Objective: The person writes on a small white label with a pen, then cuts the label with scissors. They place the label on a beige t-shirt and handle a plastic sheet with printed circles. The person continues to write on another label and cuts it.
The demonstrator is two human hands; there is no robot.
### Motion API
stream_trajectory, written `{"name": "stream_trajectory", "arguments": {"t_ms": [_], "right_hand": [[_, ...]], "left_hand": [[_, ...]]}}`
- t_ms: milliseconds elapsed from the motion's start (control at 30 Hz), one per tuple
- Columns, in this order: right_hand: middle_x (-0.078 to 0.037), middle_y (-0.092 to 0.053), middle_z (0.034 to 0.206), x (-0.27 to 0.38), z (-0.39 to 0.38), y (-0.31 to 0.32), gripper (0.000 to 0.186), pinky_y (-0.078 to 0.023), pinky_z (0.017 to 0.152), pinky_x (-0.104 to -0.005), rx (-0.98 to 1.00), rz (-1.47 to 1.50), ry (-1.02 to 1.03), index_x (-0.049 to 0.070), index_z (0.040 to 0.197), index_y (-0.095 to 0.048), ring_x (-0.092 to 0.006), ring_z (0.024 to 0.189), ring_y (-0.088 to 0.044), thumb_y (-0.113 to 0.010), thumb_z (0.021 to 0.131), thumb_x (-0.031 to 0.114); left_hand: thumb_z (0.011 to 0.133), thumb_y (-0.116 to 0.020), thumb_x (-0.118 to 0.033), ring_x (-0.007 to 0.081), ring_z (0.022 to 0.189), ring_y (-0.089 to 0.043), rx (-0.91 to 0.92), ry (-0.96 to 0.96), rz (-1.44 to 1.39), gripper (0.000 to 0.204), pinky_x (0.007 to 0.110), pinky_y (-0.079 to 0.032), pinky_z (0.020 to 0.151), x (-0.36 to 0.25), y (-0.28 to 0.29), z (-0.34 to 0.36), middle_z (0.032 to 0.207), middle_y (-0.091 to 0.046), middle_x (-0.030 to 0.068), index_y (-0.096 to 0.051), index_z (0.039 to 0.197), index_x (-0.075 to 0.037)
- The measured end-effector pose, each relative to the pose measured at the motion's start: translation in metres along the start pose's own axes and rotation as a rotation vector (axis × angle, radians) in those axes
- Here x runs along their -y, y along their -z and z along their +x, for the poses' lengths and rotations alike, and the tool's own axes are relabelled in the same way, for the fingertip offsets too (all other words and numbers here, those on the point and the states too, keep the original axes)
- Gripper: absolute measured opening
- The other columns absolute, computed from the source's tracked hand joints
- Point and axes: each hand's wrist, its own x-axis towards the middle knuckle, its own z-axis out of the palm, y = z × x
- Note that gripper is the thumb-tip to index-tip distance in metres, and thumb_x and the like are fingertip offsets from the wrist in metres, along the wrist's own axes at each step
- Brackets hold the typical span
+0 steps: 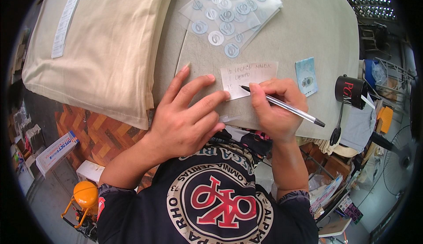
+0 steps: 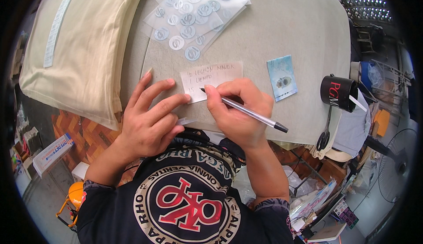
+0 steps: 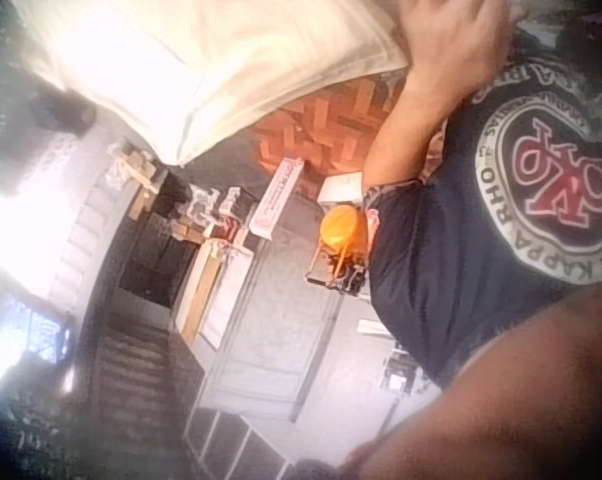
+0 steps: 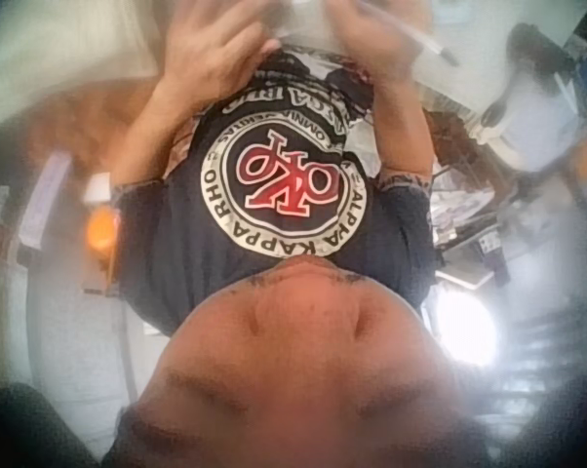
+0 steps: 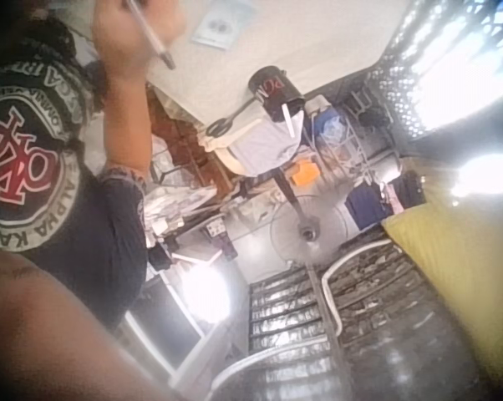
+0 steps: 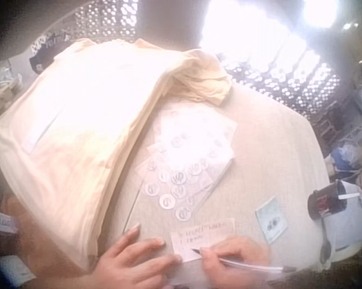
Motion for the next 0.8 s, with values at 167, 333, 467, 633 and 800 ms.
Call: {"name": "stream_trajectory", "arguments": {"t_ms": [167,333,467,633,800], "right_hand": [[-0.009,-0.069,0.070,-0.001,0.003,0.006,0.019,-0.046,0.049,-0.0225,-0.064,-0.011,0.025,0.002,0.078,-0.061,-0.0071,0.056,-0.059,-0.079,0.080,-0.004],[-0.009,-0.068,0.069,0.005,-0.001,0.005,0.021,-0.045,0.048,-0.0240,-0.116,0.053,-0.001,0.002,0.076,-0.059,-0.0069,0.054,-0.058,-0.079,0.080,-0.003],[-0.008,-0.068,0.069,0.006,-0.003,0.000,0.021,-0.045,0.047,-0.0246,-0.051,-0.063,0.030,0.002,0.076,-0.058,-0.0074,0.053,-0.057,-0.078,0.080,-0.003],[-0.008,-0.066,0.067,0.009,-0.003,-0.001,0.020,-0.045,0.048,-0.0251,-0.042,-0.091,0.084,0.003,0.077,-0.059,-0.0113,0.052,-0.059,-0.078,0.079,-0.005],[-0.009,-0.065,0.066,0.007,-0.005,-0.007,0.021,-0.045,0.048,-0.0263,-0.018,-0.059,0.085,0.003,0.077,-0.059,-0.0156,0.052,-0.060,-0.078,0.078,-0.006]], "left_hand": [[0.075,-0.073,-0.028,0.0361,0.126,-0.055,0.001,0.000,0.002,0.029,0.061,-0.032,0.114,0.000,0.000,0.000,0.121,-0.068,0.0052,-0.055,0.067,-0.007],[0.075,-0.074,-0.028,0.0364,0.126,-0.055,0.005,0.001,0.005,0.029,0.061,-0.032,0.114,-0.001,0.000,0.001,0.119,-0.069,0.0060,-0.054,0.067,-0.007],[0.075,-0.073,-0.028,0.0368,0.125,-0.056,0.008,0.000,0.005,0.030,0.062,-0.032,0.114,-0.001,0.000,0.002,0.119,-0.069,0.0063,-0.054,0.067,-0.007],[0.075,-0.073,-0.028,0.0370,0.125,-0.056,0.007,-0.002,0.010,0.029,0.062,-0.032,0.114,0.000,0.000,0.002,0.119,-0.069,0.0065,-0.055,0.067,-0.006],[0.075,-0.073,-0.027,0.0371,0.125,-0.056,0.011,0.002,0.008,0.029,0.062,-0.032,0.114,-0.001,0.000,0.002,0.119,-0.069,0.0065,-0.055,0.068,-0.006]]}}
